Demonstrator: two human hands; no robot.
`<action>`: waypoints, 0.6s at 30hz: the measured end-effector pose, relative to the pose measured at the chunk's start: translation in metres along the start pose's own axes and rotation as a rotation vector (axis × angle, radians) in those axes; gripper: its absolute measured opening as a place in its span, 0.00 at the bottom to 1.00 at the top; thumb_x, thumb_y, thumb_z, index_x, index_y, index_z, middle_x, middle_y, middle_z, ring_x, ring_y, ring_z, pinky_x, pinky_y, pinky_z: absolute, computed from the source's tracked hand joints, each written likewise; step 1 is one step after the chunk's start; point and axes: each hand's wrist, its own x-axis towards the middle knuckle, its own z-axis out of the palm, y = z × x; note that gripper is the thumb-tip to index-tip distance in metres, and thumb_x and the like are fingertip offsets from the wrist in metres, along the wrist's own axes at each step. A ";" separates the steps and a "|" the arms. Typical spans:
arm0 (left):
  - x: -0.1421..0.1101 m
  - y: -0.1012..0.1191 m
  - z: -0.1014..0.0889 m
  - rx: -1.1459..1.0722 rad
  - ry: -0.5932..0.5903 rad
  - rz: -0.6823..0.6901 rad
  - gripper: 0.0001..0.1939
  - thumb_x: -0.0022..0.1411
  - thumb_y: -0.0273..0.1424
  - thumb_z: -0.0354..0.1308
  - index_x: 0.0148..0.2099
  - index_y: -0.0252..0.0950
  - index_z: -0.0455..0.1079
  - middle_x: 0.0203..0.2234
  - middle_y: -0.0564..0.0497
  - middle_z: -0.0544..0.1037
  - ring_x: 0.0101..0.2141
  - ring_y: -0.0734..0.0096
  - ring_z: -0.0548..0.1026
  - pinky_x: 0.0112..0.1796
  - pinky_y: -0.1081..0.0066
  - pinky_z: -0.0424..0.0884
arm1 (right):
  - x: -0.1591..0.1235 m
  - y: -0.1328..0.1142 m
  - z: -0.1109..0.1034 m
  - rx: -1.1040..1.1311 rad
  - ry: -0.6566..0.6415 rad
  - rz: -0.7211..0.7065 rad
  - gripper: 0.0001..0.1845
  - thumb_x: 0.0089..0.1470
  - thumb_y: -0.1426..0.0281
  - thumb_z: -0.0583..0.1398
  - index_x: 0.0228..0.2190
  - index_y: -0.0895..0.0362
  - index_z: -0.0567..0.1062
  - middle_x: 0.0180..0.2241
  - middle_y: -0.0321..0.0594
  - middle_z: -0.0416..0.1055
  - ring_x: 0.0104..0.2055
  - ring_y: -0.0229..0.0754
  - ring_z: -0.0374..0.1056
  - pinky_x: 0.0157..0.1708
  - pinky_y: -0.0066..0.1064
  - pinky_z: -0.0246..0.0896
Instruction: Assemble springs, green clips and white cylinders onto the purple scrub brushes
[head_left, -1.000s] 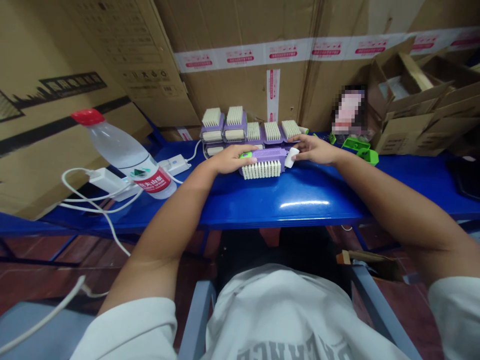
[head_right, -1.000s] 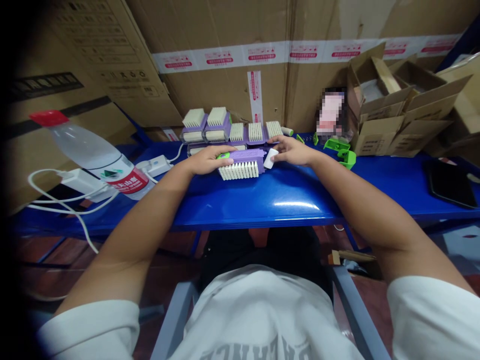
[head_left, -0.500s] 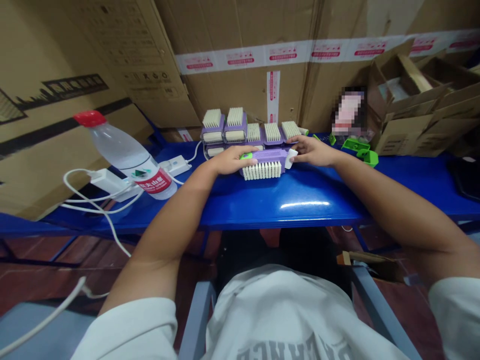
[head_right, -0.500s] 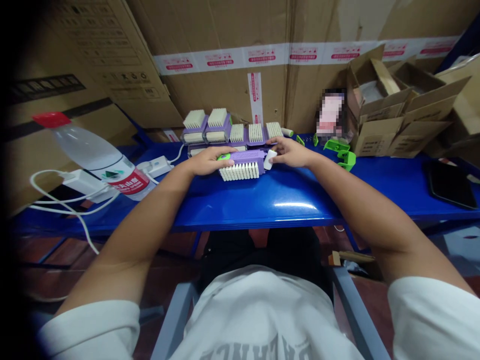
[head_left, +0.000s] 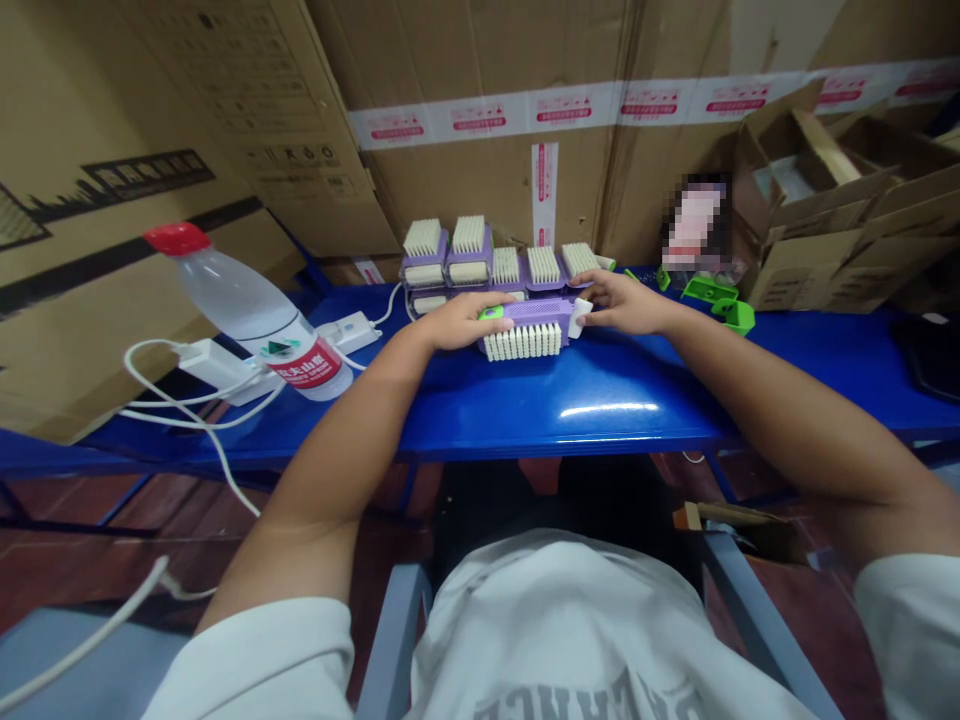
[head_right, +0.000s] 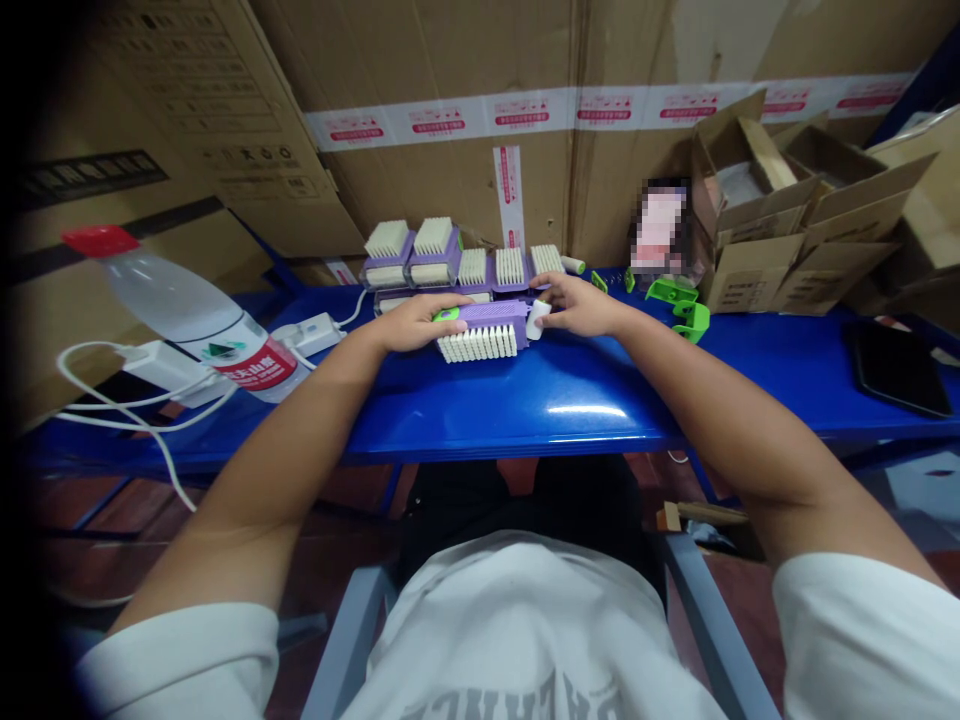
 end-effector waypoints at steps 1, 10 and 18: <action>0.000 0.000 0.000 0.001 -0.001 -0.002 0.47 0.66 0.65 0.58 0.73 0.39 0.73 0.70 0.39 0.76 0.68 0.36 0.74 0.71 0.44 0.64 | 0.000 0.000 0.000 -0.009 0.001 -0.002 0.37 0.45 0.65 0.78 0.55 0.50 0.74 0.42 0.39 0.78 0.48 0.53 0.80 0.60 0.57 0.77; -0.001 0.001 0.000 0.004 -0.004 -0.011 0.47 0.65 0.66 0.57 0.73 0.40 0.73 0.71 0.41 0.75 0.68 0.36 0.73 0.71 0.44 0.64 | -0.001 -0.005 0.002 -0.047 0.007 -0.026 0.40 0.43 0.64 0.78 0.57 0.51 0.74 0.43 0.41 0.79 0.48 0.53 0.79 0.56 0.52 0.78; -0.001 0.000 0.000 -0.006 0.001 -0.010 0.47 0.66 0.65 0.58 0.74 0.38 0.73 0.71 0.40 0.75 0.68 0.37 0.73 0.71 0.44 0.64 | -0.003 -0.012 0.006 -0.055 0.039 -0.030 0.35 0.42 0.68 0.79 0.51 0.53 0.77 0.42 0.42 0.81 0.48 0.52 0.80 0.52 0.45 0.78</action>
